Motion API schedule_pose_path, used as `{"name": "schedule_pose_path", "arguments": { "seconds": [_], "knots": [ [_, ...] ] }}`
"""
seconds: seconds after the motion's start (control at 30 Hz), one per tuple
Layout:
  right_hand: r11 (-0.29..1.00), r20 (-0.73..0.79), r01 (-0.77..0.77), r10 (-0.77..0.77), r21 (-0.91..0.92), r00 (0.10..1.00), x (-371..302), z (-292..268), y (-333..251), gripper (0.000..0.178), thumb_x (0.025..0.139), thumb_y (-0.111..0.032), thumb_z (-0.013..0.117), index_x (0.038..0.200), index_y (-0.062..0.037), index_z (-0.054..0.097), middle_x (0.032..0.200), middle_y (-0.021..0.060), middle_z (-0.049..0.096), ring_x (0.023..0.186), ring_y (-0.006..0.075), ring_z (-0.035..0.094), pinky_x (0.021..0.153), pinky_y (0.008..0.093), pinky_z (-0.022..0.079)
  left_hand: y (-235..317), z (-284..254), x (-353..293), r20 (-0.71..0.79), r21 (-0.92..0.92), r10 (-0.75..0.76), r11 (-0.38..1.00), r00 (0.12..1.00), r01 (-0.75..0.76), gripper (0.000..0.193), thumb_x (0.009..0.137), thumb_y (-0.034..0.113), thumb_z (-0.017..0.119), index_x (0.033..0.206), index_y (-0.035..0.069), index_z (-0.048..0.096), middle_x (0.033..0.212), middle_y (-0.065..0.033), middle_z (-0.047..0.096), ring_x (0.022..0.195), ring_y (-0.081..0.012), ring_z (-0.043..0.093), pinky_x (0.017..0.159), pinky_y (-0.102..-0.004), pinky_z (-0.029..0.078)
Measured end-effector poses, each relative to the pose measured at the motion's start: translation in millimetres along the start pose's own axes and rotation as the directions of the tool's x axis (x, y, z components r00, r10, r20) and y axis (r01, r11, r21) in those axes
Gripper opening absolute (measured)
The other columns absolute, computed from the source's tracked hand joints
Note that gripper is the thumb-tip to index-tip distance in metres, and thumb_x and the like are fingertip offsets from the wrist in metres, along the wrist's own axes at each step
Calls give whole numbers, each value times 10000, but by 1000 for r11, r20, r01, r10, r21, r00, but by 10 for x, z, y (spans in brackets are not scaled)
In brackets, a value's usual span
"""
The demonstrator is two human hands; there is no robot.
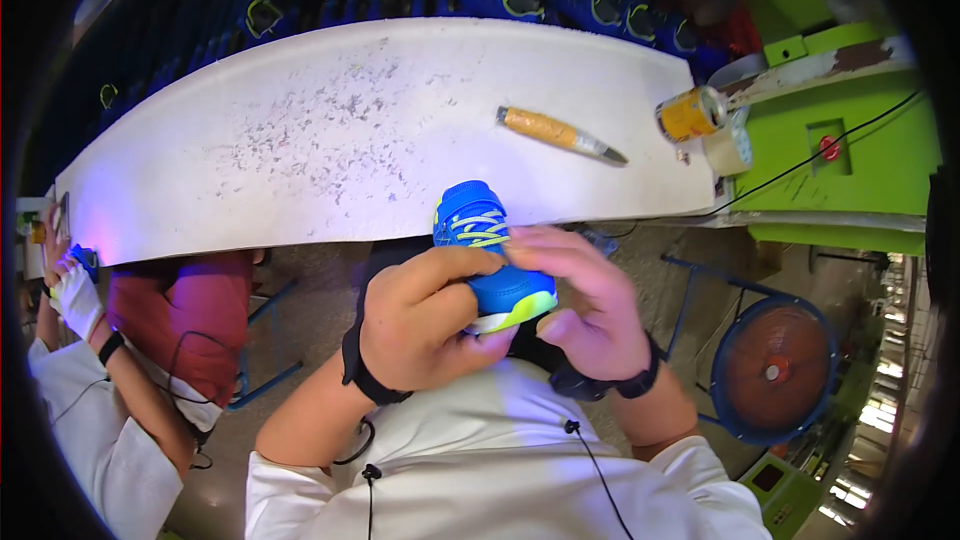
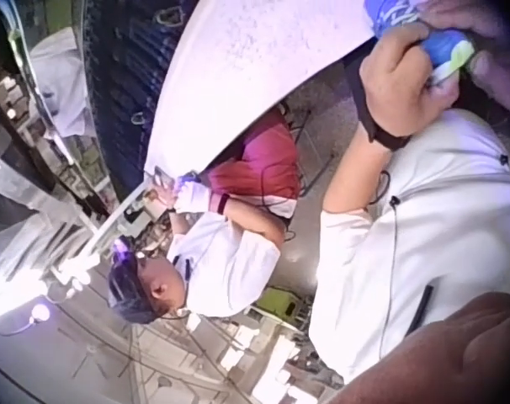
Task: The person is assembling small blue shoes by attaching various components and checking their alignment on a manufacturing line.
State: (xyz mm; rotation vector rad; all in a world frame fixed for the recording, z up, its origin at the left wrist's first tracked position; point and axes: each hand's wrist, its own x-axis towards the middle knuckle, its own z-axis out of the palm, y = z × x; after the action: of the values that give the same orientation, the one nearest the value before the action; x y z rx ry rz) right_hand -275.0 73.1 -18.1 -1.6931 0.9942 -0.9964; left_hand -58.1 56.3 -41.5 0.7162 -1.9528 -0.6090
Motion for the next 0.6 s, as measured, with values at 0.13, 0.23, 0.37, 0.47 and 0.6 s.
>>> {"name": "schedule_pose_path", "arguments": {
  "seconds": [0.13,0.23,0.37,0.47,0.6],
  "knots": [
    [974,-115,50,-25,220,993,98,115,324,437,1063,-311,425,1171,42,659,1228,179,670,1283,362,552,1137,482,366,74,211,122,-95,-116,-205,974,974,194,350,632,79,870,735,74,536,988,-141,578,718,-286,623,608,-355,518],
    [925,-175,12,59,380,983,101,48,380,418,1063,-292,404,1046,32,667,1141,199,687,1266,368,560,1121,487,384,-47,359,61,-88,-44,-204,979,975,201,390,593,56,849,818,88,532,873,-113,540,759,-328,568,659,-429,449],
    [920,-226,29,66,390,972,139,-21,466,445,1048,-315,392,1006,41,655,1089,210,686,1222,382,585,1102,501,405,-155,427,29,-98,57,-173,982,980,180,380,584,120,854,809,108,548,825,-76,539,737,-304,547,653,-421,409],
    [873,-257,41,97,485,962,130,-86,609,446,1040,-324,399,991,43,648,1080,213,685,1205,390,594,1097,507,412,-193,449,-1,-58,122,-203,970,977,209,371,599,141,858,808,104,555,823,-80,538,739,-308,547,656,-429,413],
    [859,-258,-59,217,508,942,160,-216,647,452,1046,-319,375,994,45,638,1084,223,682,1182,378,614,1095,500,421,-320,442,29,-31,164,-254,953,967,256,357,626,181,857,810,100,562,827,-85,544,742,-312,556,653,-434,418]
  ]
}}
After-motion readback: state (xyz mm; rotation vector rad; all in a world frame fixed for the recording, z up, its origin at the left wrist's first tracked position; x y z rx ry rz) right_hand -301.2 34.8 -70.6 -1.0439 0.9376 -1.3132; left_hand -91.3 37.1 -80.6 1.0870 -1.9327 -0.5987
